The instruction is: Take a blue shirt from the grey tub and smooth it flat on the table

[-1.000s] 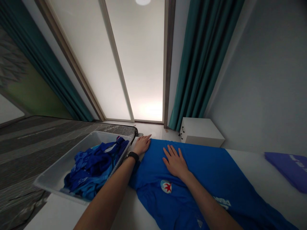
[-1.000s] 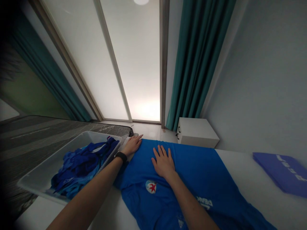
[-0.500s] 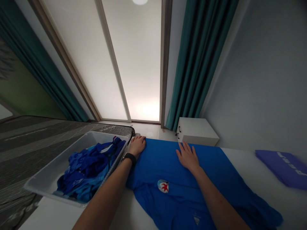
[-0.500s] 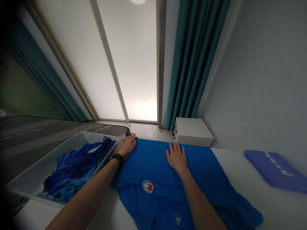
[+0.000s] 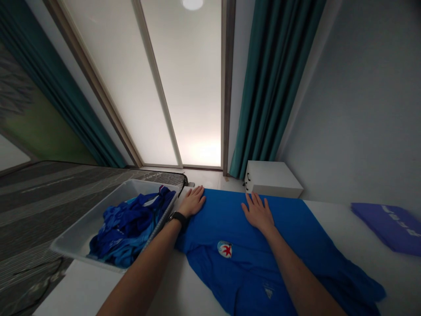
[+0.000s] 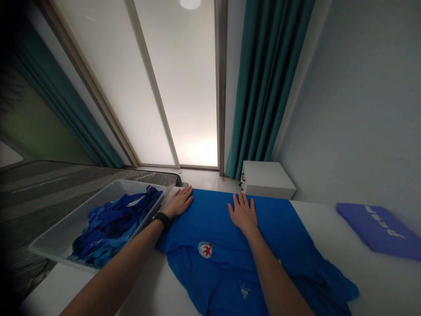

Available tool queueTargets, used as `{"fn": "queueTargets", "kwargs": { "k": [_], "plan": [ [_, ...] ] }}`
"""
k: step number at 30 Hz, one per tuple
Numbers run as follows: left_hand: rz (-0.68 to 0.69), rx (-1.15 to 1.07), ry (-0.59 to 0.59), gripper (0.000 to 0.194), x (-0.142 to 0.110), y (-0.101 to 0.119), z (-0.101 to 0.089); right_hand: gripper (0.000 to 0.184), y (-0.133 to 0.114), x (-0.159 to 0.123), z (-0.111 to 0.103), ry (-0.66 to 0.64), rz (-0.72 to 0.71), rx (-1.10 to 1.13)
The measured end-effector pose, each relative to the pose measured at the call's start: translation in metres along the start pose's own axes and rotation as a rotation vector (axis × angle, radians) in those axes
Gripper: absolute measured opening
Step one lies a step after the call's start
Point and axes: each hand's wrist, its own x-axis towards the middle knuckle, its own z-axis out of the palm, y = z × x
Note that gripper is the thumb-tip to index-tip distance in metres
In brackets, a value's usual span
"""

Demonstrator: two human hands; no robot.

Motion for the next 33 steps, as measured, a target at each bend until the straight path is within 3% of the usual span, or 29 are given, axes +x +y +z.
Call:
{"fn": "queueTargets", "kwargs": {
  "k": [4,7,11,13,18,22,29,33],
  "plan": [
    [-0.063,0.071,-0.035,0.056,-0.002,0.015,-0.001,0.068,0.003,0.003,0.004,-0.008,0.002,0.01],
    [-0.097,0.093,-0.015,0.061,0.002,0.041,0.003,0.069,0.003,0.004,0.004,-0.015,0.005,0.023],
    [0.028,0.111,0.039,0.062,0.002,0.078,0.014,0.068,0.002,0.002,-0.001,-0.027,0.007,0.04],
    [0.028,0.116,0.041,0.063,0.0,0.086,0.018,0.068,0.002,0.001,-0.004,-0.045,0.001,0.056],
    [-0.014,0.1,0.012,0.066,-0.003,0.087,0.019,0.066,0.013,0.0,-0.012,-0.126,-0.039,0.134],
    [-0.037,0.055,-0.007,0.067,0.001,0.084,0.015,0.063,0.044,-0.001,-0.019,-0.077,-0.104,0.087],
    [-0.069,0.095,0.042,0.066,0.005,0.067,0.015,0.064,0.116,-0.01,-0.015,0.004,0.052,-0.089],
    [-0.086,0.146,0.03,0.068,0.004,0.06,0.021,0.064,0.13,-0.021,-0.006,0.041,0.081,-0.11]
  ]
}}
